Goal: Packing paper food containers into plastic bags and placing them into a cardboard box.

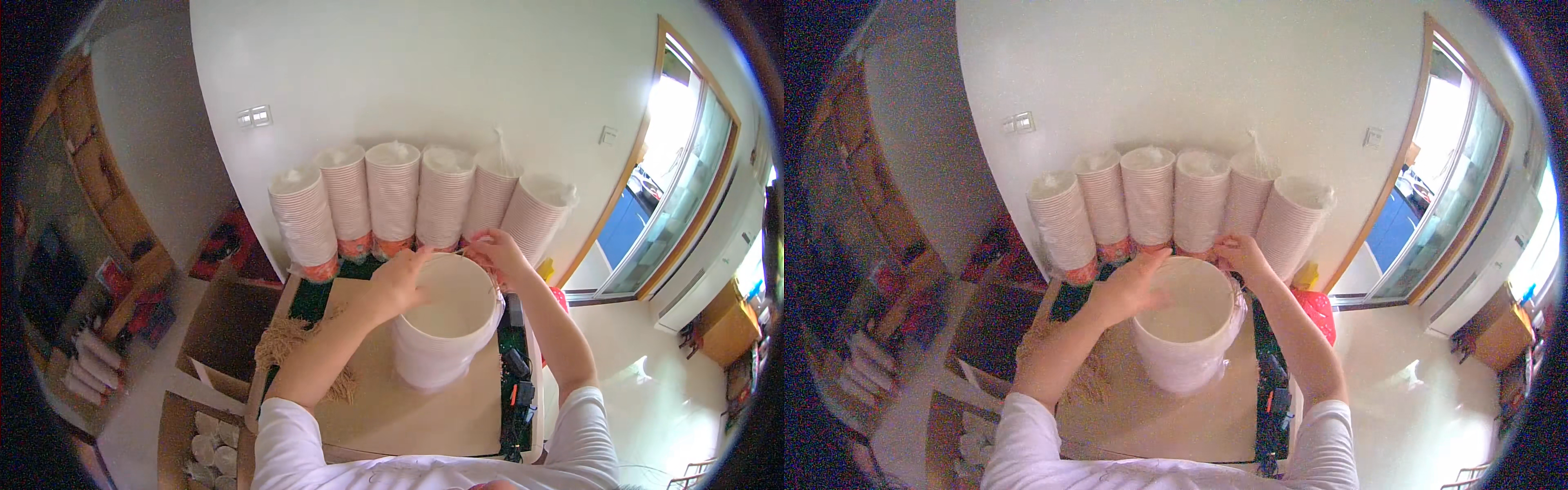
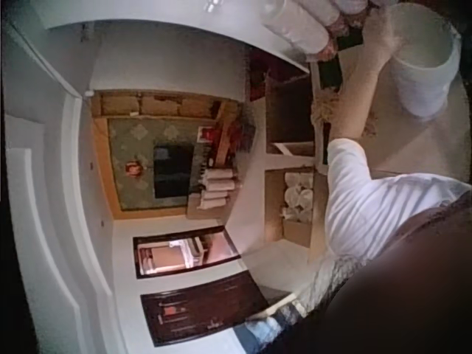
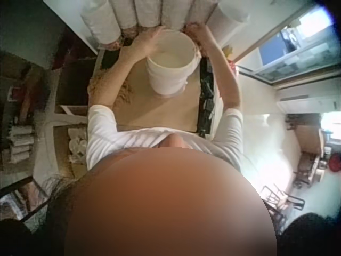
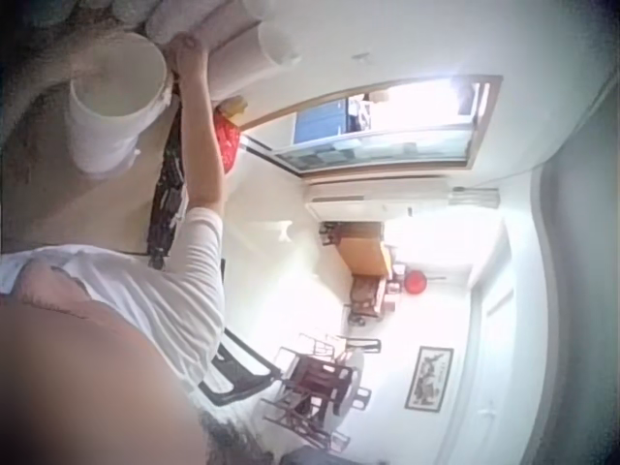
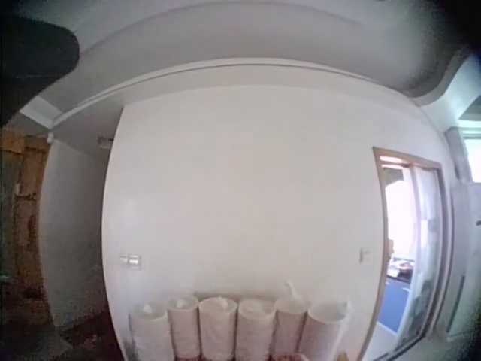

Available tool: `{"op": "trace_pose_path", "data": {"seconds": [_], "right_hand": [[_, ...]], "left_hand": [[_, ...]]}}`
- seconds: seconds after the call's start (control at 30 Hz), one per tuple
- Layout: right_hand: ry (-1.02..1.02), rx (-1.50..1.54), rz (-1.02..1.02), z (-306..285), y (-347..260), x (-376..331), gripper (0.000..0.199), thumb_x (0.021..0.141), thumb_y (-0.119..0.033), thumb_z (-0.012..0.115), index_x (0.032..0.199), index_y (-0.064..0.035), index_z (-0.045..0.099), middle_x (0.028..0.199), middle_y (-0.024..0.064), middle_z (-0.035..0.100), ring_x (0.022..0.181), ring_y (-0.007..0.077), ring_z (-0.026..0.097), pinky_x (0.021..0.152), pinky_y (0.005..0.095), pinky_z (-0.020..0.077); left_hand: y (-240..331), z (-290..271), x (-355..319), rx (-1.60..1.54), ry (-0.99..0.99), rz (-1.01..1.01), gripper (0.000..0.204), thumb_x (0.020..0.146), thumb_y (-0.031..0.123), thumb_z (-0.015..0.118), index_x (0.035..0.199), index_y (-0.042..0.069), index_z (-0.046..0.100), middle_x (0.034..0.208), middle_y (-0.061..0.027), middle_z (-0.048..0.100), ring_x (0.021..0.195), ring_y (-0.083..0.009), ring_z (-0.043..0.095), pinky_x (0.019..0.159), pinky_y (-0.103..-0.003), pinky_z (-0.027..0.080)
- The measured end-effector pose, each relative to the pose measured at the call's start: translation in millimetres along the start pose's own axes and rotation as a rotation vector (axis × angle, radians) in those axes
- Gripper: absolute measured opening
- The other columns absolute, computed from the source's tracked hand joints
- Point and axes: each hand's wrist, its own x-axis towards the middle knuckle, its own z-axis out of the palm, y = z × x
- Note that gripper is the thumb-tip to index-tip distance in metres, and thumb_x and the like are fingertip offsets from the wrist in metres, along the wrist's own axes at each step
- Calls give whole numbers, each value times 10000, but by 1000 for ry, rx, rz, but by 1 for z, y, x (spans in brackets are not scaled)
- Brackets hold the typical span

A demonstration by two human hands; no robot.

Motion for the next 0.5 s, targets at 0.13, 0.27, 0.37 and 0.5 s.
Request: {"op": "trace_pose_path", "data": {"seconds": [0.13, 0.27, 0.37, 0.5], "right_hand": [[-112, 332, -12, 11, -12, 6, 198, 791, -55, 560, 977, -18, 503, 809, 103, 605, 625, 141, 575, 529, 215, 450], [-158, 311, -23, 14, -19, 13, 227, 779, -38, 564, 992, -19, 488, 808, 108, 603, 642, 144, 584, 541, 227, 465], [-146, -54, -1, 20, -11, 22, 199, 779, -23, 566, 950, -26, 465, 754, 89, 582, 639, 119, 546, 541, 200, 431], [-104, 8, -1, 20, -5, 24, 185, 780, -15, 563, 934, -36, 464, 751, 98, 582, 635, 120, 545, 539, 199, 431]], "left_hand": [[12, -3, 4, 15, 13, -160, 679, 688, 226, 658, 1230, -12, 326, 1139, -224, 460, 1053, -329, 462, 908, -378, 361], [29, -8, 7, 162, 20, -99, 605, 697, 259, 651, 1179, 12, 381, 1078, -214, 503, 983, -336, 505, 827, -393, 408], [0, -5, 20, 136, -70, -238, 588, 676, 297, 665, 1127, 28, 402, 1004, -194, 523, 905, -326, 541, 740, -400, 451], [5, -4, 10, 320, 204, 8, 470, 712, 255, 620, 1065, 8, 431, 902, -170, 549, 780, -316, 584, 643, -410, 487]]}}
